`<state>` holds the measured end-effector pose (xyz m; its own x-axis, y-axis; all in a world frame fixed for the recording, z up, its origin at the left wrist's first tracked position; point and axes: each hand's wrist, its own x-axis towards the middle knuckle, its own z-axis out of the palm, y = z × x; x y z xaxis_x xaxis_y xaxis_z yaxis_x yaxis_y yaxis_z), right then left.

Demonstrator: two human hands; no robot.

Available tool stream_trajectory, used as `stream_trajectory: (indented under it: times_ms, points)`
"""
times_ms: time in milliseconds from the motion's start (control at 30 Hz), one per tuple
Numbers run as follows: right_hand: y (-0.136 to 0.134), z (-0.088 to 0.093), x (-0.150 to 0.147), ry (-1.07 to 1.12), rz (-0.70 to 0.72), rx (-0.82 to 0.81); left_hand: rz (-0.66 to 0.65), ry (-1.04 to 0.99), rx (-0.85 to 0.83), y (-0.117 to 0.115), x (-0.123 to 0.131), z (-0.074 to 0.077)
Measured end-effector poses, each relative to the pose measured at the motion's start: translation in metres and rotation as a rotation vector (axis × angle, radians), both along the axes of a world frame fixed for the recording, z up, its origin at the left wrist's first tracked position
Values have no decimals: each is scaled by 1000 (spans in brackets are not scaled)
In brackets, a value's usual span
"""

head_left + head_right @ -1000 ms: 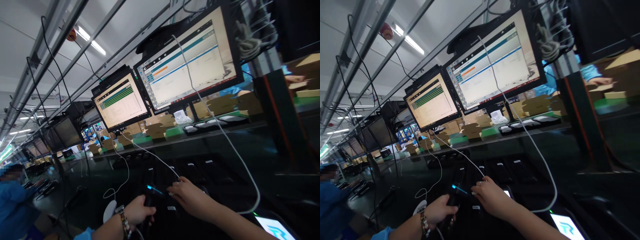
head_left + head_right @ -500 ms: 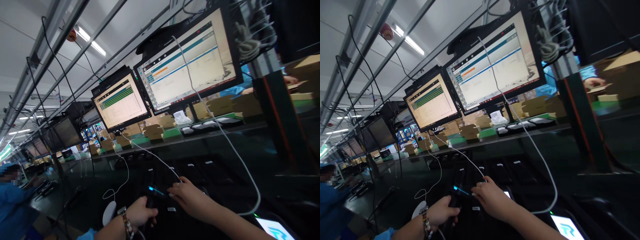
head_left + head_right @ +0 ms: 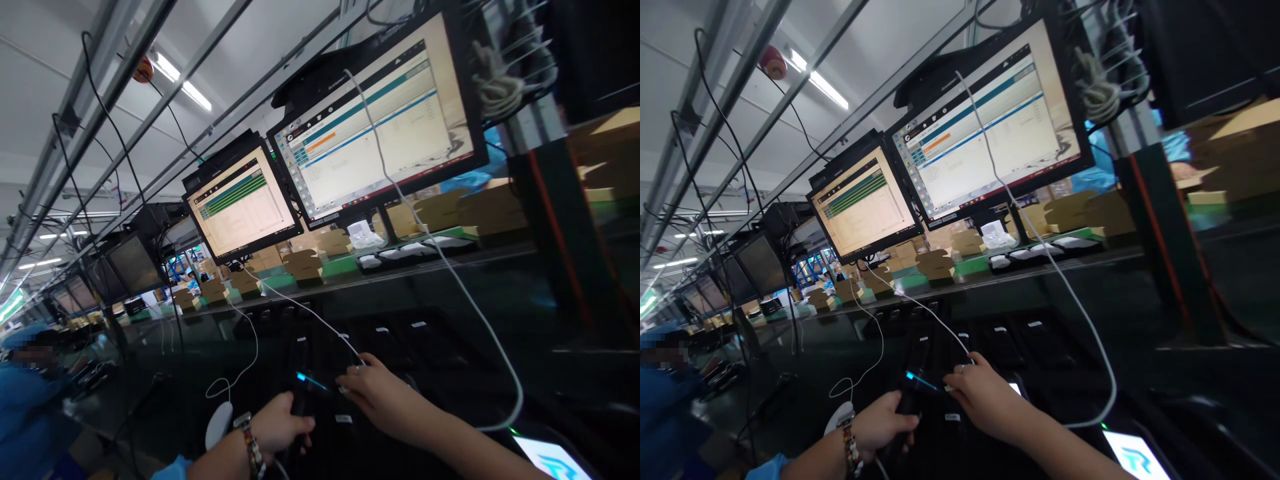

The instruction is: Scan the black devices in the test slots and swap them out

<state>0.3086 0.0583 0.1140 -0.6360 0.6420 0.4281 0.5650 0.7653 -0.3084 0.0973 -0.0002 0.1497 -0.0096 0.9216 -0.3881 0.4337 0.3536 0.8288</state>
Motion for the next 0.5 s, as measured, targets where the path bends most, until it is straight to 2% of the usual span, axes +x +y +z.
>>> stream_trajectory:
  times_ms: [200, 500]
  points:
    - [2, -2, -1, 7, 5, 0, -5, -6, 1, 1, 0, 1]
    - [-2, 8, -1, -27, -3, -19, -25, 14, 0, -2, 0, 2]
